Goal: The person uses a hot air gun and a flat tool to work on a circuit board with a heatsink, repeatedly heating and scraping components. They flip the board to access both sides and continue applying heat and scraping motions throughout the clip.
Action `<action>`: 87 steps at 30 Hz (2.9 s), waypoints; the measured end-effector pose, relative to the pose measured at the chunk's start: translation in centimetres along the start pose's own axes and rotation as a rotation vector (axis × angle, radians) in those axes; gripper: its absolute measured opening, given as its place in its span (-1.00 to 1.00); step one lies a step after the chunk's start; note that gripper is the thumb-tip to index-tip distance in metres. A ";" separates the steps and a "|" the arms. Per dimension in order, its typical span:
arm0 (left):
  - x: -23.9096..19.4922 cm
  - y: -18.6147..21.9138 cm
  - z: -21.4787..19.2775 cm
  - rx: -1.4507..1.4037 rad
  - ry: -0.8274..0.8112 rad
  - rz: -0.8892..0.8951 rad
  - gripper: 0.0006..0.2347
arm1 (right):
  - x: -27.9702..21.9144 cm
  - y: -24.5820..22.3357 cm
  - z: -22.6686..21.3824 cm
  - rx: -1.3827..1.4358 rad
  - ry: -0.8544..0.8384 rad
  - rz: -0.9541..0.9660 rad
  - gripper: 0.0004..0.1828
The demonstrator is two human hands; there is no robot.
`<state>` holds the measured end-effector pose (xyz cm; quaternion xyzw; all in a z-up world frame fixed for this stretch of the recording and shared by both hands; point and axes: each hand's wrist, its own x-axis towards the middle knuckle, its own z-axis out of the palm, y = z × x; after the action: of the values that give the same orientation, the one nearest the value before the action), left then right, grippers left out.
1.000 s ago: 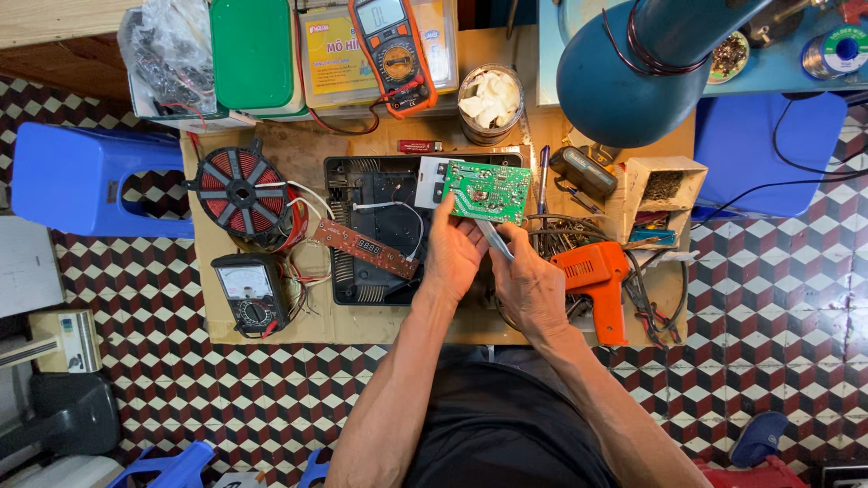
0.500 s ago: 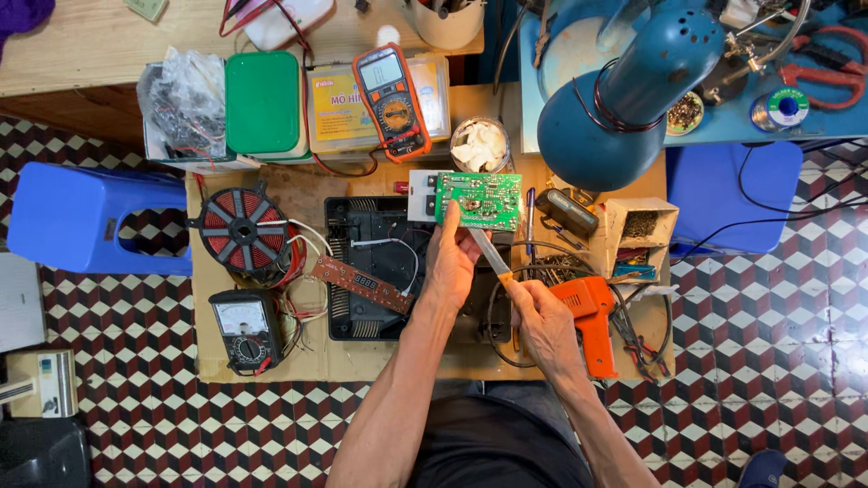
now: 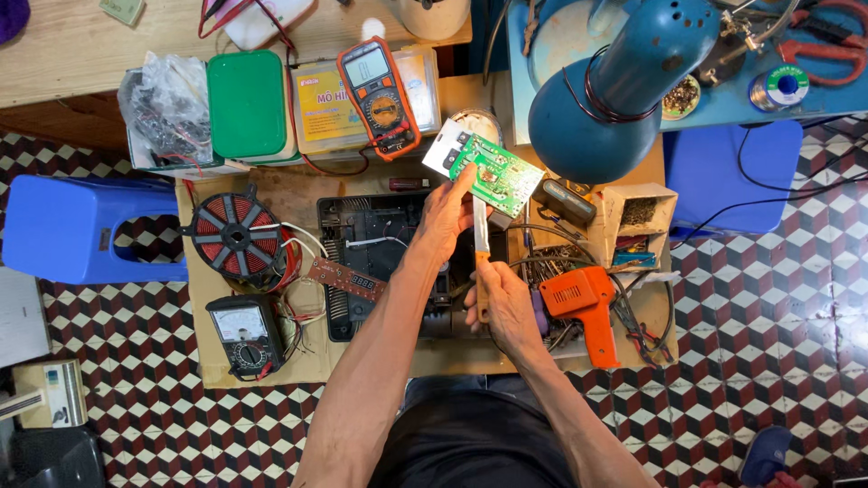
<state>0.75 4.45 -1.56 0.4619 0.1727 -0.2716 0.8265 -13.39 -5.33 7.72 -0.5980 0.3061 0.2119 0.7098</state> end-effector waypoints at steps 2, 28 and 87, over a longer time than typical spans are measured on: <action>-1.1 1.0 0.2 -0.016 0.039 -0.008 -0.62 | -0.4 -0.3 0.8 -0.119 -0.068 -0.015 -0.56; -21.0 3.7 -8.0 -0.058 0.288 0.021 -0.68 | 10.6 -2.8 -3.0 -0.345 0.245 -0.447 -0.57; -22.1 0.3 -7.1 0.136 0.188 0.078 -0.55 | 5.6 -1.2 -1.0 -0.912 0.043 -0.485 -0.70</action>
<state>-16.82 17.07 6.78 0.5469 0.2126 -0.2058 0.7832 -8.70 -6.92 4.64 -0.9045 0.0497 0.1408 0.3995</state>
